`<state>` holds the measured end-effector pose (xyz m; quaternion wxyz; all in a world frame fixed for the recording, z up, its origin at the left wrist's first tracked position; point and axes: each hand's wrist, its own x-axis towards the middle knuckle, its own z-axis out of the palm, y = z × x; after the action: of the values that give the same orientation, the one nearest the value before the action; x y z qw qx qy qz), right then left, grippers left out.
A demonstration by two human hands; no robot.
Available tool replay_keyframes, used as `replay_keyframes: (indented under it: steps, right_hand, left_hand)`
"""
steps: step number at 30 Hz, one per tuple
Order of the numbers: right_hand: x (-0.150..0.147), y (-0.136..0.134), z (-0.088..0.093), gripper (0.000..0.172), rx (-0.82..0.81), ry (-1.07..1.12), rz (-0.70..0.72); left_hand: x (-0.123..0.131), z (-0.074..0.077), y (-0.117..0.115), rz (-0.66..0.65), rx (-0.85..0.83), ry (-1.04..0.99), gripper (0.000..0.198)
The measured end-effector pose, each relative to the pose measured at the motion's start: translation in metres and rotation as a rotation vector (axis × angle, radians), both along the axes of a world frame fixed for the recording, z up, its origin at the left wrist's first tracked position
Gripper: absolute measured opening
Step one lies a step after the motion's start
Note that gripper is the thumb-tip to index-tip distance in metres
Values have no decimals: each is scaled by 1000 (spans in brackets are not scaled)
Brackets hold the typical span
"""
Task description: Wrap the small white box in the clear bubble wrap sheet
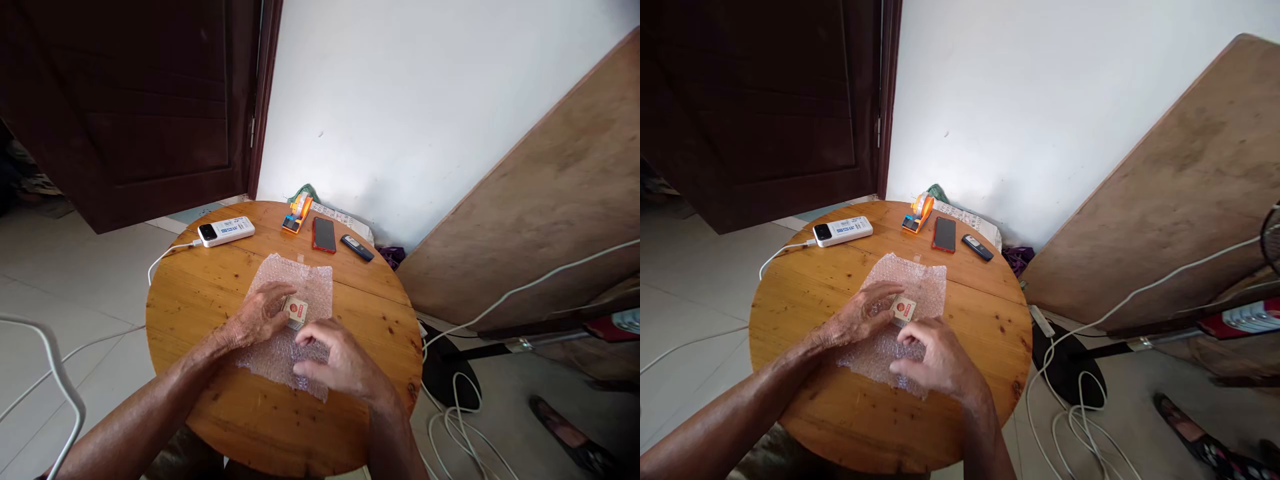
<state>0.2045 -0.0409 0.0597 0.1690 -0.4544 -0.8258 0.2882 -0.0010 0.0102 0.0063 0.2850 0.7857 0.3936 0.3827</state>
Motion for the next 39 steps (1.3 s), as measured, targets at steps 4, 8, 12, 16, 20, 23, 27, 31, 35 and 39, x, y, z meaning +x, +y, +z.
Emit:
replay_keyframes:
  steps: [4, 8, 12, 16, 20, 23, 27, 31, 35, 39]
  right_hand:
    - [-13, -26, -17, 34, 99, -190, 5]
    - [-14, -37, -30, 12, 208, -219, -35]
    - [-14, -44, -25, 8, 247, -210, -39]
    - [-18, -55, -29, 26, 331, -273, -36]
    - [-21, -61, -47, 23, 498, -283, -57]
    - [-19, -57, -46, 26, 542, -197, -80]
    - [-15, -41, -20, 24, 530, -197, -145]
    - [-12, -10, -1, 21, 533, -280, -226]
    - [-7, 25, -3, 19, 488, -232, -235]
    - [-5, 49, -17, 16, 431, -105, -231]
  left_hand:
    - [4, 0, -1, -48, 3, 61, 52]
    - [6, -1, 0, -46, -11, 93, 50]
    - [3, -2, 1, -35, -6, 87, 50]
    - [1, 0, 2, -43, -16, 93, 50]
    - [1, 3, 1, -49, -23, 111, 49]
    - [0, 6, 0, -54, -60, 89, 49]
    - [-12, 19, 1, -38, -254, -50, 42]
    - [-30, 35, 3, -11, -406, -168, 47]
    - [-33, 37, 4, 11, -348, -199, 54]
    - [-20, 22, 7, 155, -216, -64, 58]
